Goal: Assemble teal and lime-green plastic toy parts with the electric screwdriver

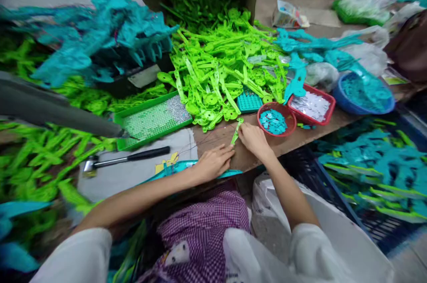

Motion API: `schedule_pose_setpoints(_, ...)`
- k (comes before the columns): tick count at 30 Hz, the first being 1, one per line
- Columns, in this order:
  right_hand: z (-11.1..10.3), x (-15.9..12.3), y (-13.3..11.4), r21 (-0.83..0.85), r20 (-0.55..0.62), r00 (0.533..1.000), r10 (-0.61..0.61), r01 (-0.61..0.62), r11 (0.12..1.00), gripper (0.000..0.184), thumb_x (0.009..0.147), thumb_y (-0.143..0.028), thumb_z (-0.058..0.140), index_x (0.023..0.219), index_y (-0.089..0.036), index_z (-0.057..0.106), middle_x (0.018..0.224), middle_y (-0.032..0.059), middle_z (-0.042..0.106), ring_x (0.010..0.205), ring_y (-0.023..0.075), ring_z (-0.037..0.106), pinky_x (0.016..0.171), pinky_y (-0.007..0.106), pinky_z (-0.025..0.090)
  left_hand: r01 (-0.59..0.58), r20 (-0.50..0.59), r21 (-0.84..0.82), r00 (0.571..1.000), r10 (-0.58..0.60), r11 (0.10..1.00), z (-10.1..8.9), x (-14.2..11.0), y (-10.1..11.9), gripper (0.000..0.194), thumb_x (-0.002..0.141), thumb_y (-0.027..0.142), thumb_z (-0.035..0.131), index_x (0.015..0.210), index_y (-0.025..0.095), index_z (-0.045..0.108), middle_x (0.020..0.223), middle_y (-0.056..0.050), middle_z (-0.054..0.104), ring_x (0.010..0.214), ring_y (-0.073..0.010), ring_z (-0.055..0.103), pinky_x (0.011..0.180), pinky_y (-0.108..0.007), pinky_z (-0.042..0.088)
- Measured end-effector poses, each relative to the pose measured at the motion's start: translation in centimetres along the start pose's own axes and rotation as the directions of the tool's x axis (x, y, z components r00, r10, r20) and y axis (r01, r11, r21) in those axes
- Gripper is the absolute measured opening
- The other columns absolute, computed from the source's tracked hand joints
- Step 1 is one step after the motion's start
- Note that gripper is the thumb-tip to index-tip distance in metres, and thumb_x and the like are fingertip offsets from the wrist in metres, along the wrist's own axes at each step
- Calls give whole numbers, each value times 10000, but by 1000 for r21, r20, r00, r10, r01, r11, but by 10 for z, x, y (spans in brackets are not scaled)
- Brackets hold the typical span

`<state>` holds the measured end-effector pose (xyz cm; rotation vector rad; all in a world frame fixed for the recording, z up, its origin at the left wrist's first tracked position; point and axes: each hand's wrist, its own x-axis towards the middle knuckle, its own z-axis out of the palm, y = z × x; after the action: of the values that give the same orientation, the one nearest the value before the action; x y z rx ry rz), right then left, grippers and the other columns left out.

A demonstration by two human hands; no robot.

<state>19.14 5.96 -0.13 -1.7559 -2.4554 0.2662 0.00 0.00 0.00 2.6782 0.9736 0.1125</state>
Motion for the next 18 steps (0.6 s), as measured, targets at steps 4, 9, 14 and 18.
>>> schedule_pose_setpoints(4,7,-1,13,268,-92,993,-72,94,959,150,918,-254,478,993,-174,580,952,83,639,867,206,607,748,305,433,5,-37,-10,999,-6,1000,0,0,-2,379,907,191,417,1250,102,555,1373,-120,531,1230,-188,544,1129,-336,344)
schedule_pose_setpoints(9,14,0,27,521,-179,972,-150,222,824,145,911,-287,512,940,-200,625,918,52,607,855,170,581,775,286,442,23,-34,-46,999,-25,999,-1,-2,-1,386,900,195,433,1252,104,562,1386,-115,517,1243,-195,533,1129,-330,344)
schedule_pose_setpoints(14,16,5,32,596,-142,976,-166,218,772,147,890,-312,546,882,-192,629,865,40,618,767,153,569,713,273,437,40,-43,-93,998,-44,995,-2,-5,0,385,895,184,433,1250,116,565,1392,-116,507,1247,-200,530,1117,-349,365)
schedule_pose_setpoints(18,17,9,34,631,-94,987,-131,161,759,160,869,-330,565,863,-187,635,857,40,652,773,163,593,713,278,440,41,-19,-115,999,-43,993,-1,-4,-1,395,893,181,440,1261,99,558,1401,-134,493,1258,-216,518,1117,-373,365)
